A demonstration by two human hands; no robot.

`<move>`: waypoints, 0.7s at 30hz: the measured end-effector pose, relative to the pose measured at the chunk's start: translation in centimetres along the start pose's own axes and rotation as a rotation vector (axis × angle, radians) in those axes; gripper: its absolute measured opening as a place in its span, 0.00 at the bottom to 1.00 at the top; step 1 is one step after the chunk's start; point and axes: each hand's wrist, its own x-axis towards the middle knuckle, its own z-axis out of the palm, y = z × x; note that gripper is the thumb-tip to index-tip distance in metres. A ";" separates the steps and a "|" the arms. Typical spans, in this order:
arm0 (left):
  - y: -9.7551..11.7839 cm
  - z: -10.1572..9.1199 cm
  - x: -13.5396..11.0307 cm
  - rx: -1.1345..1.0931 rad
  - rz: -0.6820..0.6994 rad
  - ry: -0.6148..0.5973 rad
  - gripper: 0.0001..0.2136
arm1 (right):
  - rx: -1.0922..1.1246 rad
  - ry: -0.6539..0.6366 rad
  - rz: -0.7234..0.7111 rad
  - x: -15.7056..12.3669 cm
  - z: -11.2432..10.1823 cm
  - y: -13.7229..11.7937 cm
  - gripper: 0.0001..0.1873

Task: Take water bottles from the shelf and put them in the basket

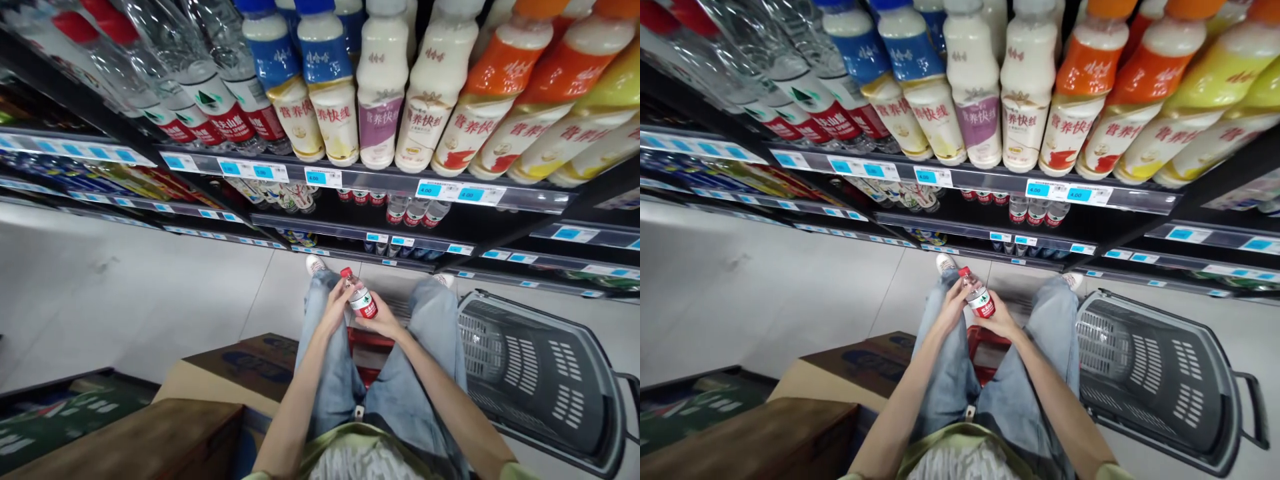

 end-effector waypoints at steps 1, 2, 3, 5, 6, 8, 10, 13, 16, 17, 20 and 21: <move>-0.1 0.1 0.0 0.016 0.011 0.007 0.34 | 0.007 0.010 -0.003 0.0 0.0 0.1 0.46; -0.1 0.2 0.1 0.027 0.024 0.014 0.32 | 0.015 0.022 -0.008 0.0 0.0 0.1 0.46; -0.1 0.2 0.2 0.030 0.038 0.021 0.30 | 0.024 0.036 -0.015 0.0 0.1 0.1 0.46; -0.2 0.3 0.3 0.010 0.057 0.040 0.28 | 0.038 0.067 -0.036 0.0 0.2 0.0 0.46; -0.1 0.3 0.4 -0.007 0.060 0.050 0.28 | 0.040 0.085 -0.051 0.0 0.2 -0.1 0.46; -0.1 0.2 0.4 -0.052 0.057 0.063 0.30 | 0.027 0.127 -0.080 -0.1 0.3 -0.3 0.46; 0.0 0.1 0.5 -0.106 0.041 0.059 0.33 | -0.013 0.185 -0.094 -0.2 0.2 -0.5 0.44; 0.1 0.0 0.5 -0.175 0.017 0.038 0.34 | -0.134 0.270 -0.098 -0.4 0.0 -0.8 0.40; 0.1 0.1 0.6 -0.226 -0.003 0.040 0.34 | -0.268 0.328 -0.112 -0.6 -0.2 -0.9 0.37; 0.1 0.1 0.6 -0.238 -0.010 0.041 0.34 | -0.305 0.342 -0.119 -0.7 -0.2 -0.9 0.37; 0.2 0.3 0.7 -0.251 -0.019 0.028 0.32 | -0.385 0.370 -0.141 -0.8 -0.3 -1.1 0.34; 0.2 0.4 0.7 -0.247 -0.017 0.021 0.31 | -0.401 0.375 -0.148 -0.9 -0.3 -1.2 0.34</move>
